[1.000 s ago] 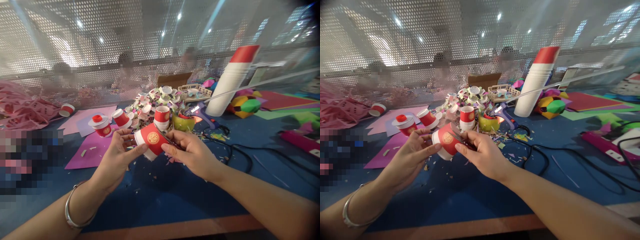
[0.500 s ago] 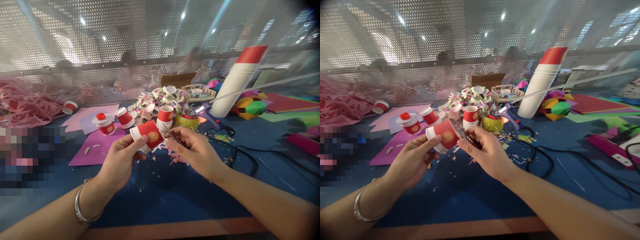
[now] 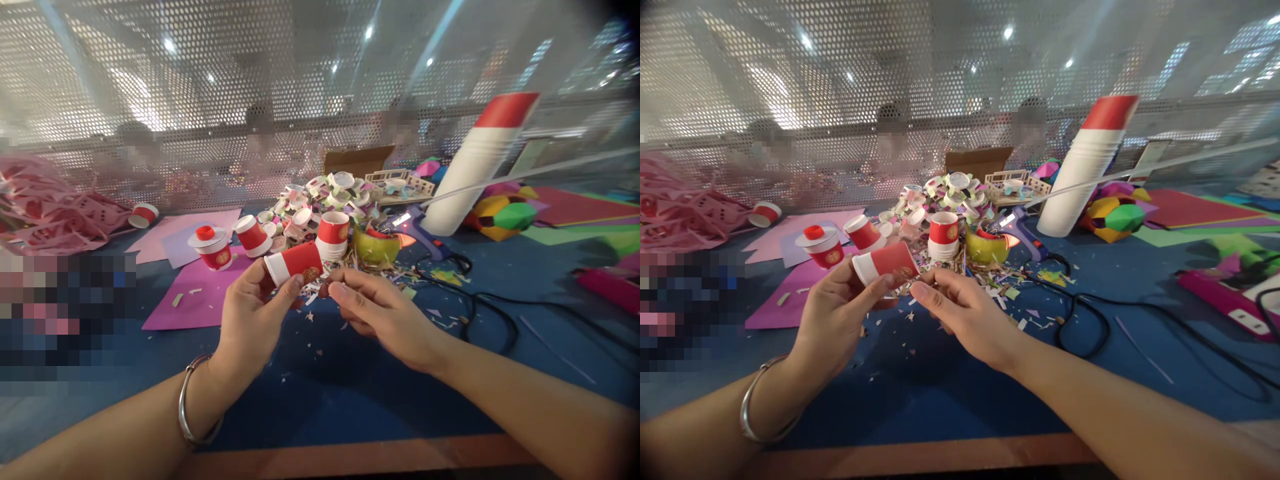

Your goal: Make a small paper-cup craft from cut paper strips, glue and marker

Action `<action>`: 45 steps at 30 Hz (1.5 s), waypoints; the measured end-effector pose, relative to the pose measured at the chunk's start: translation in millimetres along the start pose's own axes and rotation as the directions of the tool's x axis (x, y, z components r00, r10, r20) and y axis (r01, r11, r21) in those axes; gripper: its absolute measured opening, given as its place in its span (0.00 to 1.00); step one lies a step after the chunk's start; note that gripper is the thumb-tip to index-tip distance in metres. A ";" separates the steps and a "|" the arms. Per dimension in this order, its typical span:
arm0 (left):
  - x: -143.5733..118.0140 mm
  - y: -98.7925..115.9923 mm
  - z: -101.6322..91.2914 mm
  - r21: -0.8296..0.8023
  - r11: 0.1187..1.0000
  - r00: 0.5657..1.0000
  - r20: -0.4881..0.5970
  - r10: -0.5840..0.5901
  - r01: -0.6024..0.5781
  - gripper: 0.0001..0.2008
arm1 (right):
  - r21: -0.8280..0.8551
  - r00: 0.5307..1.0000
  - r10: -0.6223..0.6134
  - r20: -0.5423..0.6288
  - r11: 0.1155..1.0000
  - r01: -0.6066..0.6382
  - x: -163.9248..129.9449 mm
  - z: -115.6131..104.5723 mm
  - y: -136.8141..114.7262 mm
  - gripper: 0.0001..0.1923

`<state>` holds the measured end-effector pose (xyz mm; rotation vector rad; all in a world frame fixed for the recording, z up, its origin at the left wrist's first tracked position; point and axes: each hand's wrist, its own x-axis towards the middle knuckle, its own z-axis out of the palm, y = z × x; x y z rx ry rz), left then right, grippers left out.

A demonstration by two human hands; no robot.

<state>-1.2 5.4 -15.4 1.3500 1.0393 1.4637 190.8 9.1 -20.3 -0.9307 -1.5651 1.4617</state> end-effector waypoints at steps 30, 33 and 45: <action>-6.5 -5.3 3.1 0.114 0.991 0.997 -0.023 0.070 -0.067 0.13 | 0.252 0.993 0.112 0.049 0.960 -0.121 -1.6 12.9 -1.8 0.20; -9.2 -2.0 3.8 0.152 0.986 0.997 -0.038 0.068 -0.062 0.14 | 0.252 0.994 0.104 0.044 0.961 -0.112 -2.0 14.5 -1.9 0.20; -17.0 -3.1 11.1 0.034 0.998 0.997 0.052 0.055 -0.057 0.11 | 0.326 0.998 0.059 0.031 0.943 -0.066 -3.9 18.5 -5.6 0.18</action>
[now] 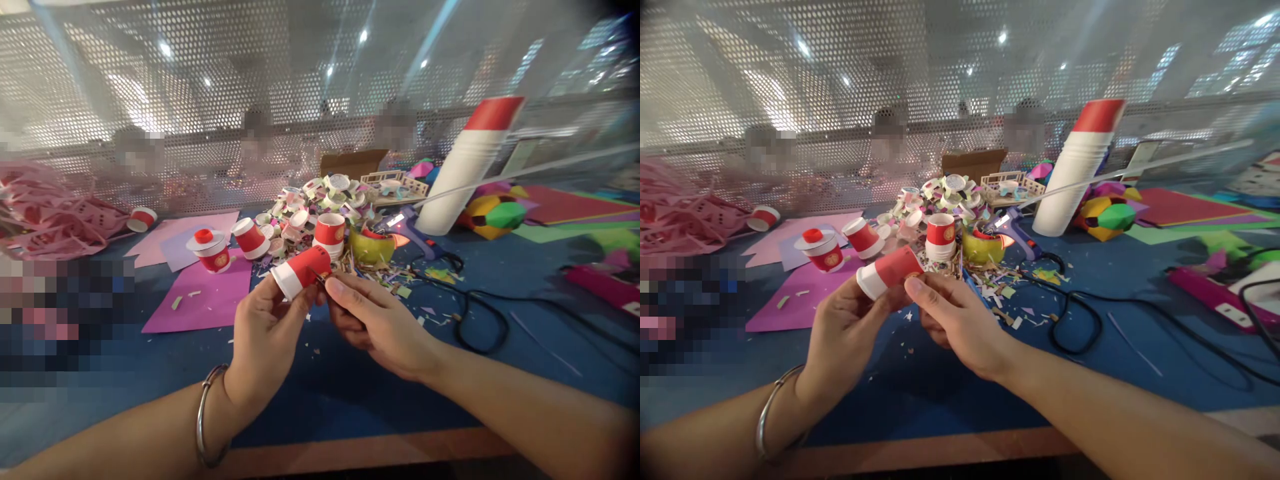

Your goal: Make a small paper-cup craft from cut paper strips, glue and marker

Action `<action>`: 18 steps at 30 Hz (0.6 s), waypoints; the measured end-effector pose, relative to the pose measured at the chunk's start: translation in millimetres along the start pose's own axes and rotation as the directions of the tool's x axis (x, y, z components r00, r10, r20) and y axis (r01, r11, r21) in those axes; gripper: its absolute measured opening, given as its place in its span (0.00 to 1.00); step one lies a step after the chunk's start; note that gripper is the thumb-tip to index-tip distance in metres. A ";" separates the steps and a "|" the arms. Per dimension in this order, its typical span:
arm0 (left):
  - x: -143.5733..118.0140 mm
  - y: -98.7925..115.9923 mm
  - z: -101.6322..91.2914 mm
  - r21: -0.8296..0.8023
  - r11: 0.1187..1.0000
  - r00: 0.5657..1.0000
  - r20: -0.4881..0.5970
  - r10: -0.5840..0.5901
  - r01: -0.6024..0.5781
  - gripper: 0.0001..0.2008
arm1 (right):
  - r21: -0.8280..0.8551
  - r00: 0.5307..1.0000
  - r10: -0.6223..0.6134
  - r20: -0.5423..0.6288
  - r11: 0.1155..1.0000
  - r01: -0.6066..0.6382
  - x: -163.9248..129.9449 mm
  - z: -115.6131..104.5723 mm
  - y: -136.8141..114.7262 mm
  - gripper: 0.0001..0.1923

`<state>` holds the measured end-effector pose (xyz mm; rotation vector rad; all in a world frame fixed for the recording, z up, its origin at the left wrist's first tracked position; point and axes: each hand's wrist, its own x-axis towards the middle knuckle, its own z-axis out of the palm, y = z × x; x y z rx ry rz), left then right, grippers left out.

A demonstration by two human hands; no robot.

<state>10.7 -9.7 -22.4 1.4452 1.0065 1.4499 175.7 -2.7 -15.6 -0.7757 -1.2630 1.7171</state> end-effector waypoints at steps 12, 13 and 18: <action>0.6 4.0 -4.9 0.047 0.995 0.996 -0.011 -0.083 0.083 0.17 | -0.067 0.997 -0.009 -0.077 0.998 0.004 0.1 -0.2 1.0 0.22; 1.3 3.5 -4.5 0.012 0.996 0.996 0.000 -0.094 0.094 0.16 | -0.074 0.997 -0.009 -0.074 0.997 0.003 -0.3 0.3 0.9 0.22; 8.5 2.5 -0.3 -0.320 0.918 0.971 0.025 -0.239 0.234 0.13 | -0.098 0.997 -0.021 -0.072 0.995 0.014 -0.6 1.1 0.8 0.23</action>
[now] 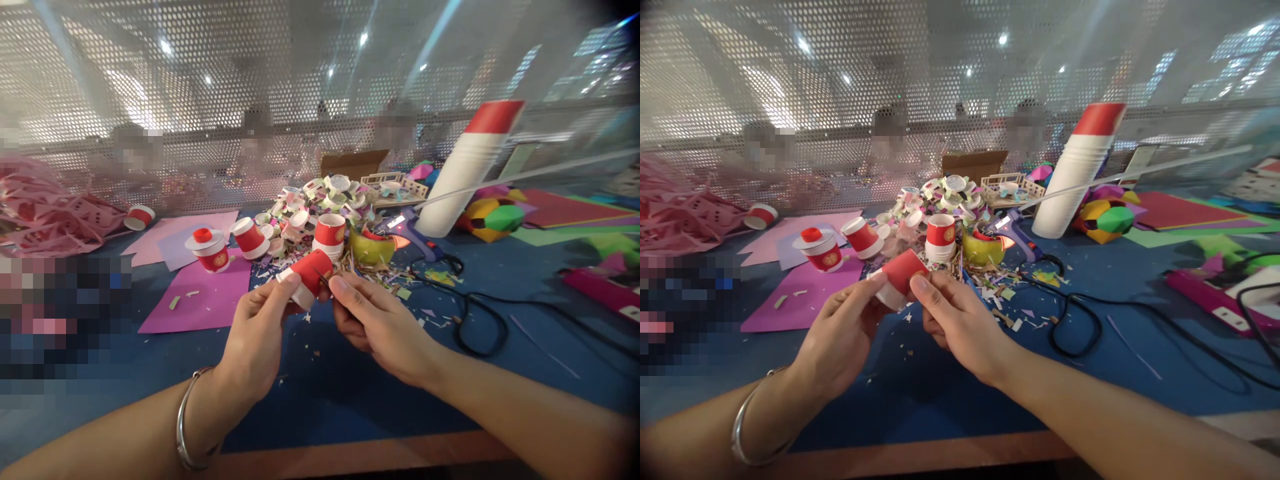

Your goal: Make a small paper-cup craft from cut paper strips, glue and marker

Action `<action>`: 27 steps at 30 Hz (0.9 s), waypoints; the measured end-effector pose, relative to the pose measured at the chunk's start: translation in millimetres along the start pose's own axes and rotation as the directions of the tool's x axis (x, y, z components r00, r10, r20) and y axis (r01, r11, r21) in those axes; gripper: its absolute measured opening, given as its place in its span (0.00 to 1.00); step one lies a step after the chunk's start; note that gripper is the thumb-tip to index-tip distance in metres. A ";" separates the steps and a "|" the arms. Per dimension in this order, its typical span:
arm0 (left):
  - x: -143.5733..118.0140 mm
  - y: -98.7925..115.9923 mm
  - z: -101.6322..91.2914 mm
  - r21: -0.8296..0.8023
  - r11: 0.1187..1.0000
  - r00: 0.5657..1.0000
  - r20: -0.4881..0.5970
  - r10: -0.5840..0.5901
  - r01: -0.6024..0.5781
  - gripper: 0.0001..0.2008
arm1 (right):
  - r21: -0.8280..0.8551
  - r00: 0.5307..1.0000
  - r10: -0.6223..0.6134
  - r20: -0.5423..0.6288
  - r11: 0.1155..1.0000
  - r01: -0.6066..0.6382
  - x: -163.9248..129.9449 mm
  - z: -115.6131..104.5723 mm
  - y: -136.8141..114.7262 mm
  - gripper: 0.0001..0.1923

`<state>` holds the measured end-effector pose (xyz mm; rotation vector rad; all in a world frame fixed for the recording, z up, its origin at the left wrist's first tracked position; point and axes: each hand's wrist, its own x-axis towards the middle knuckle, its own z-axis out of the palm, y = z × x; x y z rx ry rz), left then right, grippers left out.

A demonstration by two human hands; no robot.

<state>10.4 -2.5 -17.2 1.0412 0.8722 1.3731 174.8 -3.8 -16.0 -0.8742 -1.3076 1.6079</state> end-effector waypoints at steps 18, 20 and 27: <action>2.1 9.1 1.4 -0.239 0.950 0.979 0.055 -0.194 0.202 0.11 | -0.086 0.999 -0.010 -0.045 0.996 0.006 0.6 -5.0 -0.5 0.21; 2.0 8.8 1.5 -0.249 0.946 0.978 0.071 -0.198 0.209 0.11 | -0.094 0.999 -0.019 -0.042 0.995 0.015 0.9 -6.0 0.7 0.21; 1.5 7.3 0.4 -0.238 0.936 0.965 0.059 -0.254 0.261 0.09 | -0.125 0.999 -0.038 -0.035 0.992 0.034 0.2 -7.2 0.4 0.21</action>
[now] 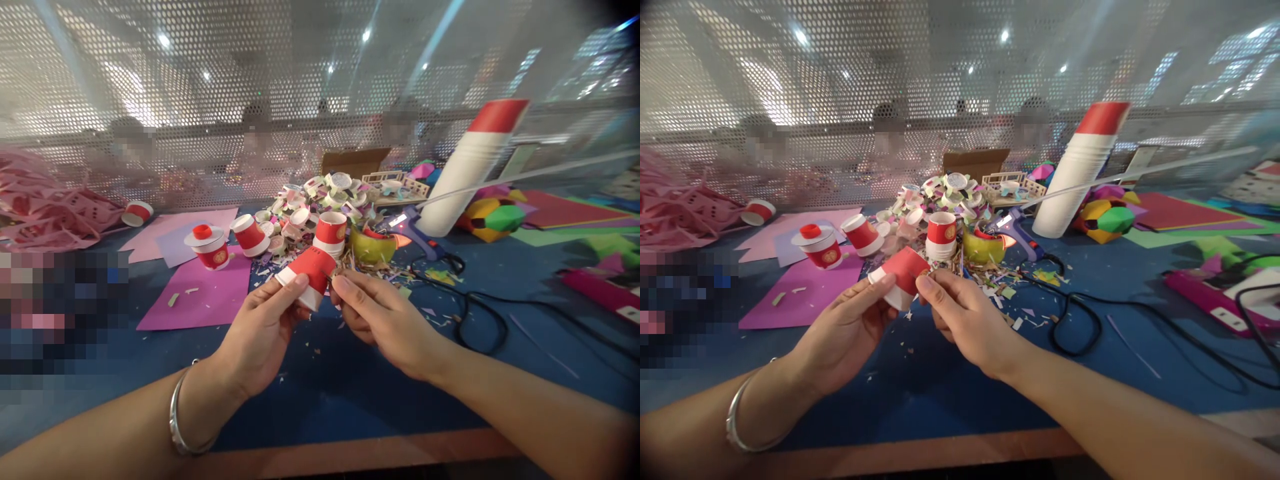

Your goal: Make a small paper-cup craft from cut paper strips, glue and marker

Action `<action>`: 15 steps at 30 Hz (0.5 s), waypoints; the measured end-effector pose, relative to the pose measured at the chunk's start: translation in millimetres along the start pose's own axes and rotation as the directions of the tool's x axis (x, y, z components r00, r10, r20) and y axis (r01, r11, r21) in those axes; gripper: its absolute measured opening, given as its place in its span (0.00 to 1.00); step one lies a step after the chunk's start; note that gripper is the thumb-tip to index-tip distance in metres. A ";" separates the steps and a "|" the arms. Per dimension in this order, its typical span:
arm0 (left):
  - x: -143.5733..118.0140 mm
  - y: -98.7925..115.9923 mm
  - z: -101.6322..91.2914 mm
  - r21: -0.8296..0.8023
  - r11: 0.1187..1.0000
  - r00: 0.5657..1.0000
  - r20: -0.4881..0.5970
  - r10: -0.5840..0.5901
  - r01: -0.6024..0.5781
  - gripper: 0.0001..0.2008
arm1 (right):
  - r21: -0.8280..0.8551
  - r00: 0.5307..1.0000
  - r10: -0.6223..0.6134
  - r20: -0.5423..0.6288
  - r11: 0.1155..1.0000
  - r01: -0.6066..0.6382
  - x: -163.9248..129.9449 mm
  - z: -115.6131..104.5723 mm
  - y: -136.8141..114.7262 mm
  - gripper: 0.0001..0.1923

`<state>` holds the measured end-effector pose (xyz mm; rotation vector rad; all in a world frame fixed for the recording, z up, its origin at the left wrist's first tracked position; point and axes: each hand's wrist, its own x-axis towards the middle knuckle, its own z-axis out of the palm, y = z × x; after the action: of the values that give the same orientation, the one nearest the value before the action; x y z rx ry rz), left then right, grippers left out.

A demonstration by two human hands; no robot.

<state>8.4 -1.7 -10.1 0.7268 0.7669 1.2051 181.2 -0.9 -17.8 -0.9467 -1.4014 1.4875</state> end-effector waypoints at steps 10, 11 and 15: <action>1.9 -3.2 -7.2 0.090 0.993 0.993 0.097 0.069 -0.078 0.09 | -0.033 0.999 -0.019 0.028 0.999 0.020 -0.1 -2.7 1.4 0.21; 1.7 -3.8 -7.9 0.112 0.988 0.990 0.111 0.090 -0.103 0.09 | -0.039 0.999 -0.028 0.030 0.999 0.029 -0.2 -2.7 1.4 0.21; -0.9 -5.6 -8.5 0.208 0.962 0.974 0.175 0.143 -0.178 0.09 | -0.049 0.998 -0.051 0.033 0.997 0.052 -1.2 -2.9 0.8 0.21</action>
<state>4.1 -3.0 -19.3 1.0753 0.7272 1.2012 184.2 -1.1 -18.8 -0.9143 -1.4810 1.4407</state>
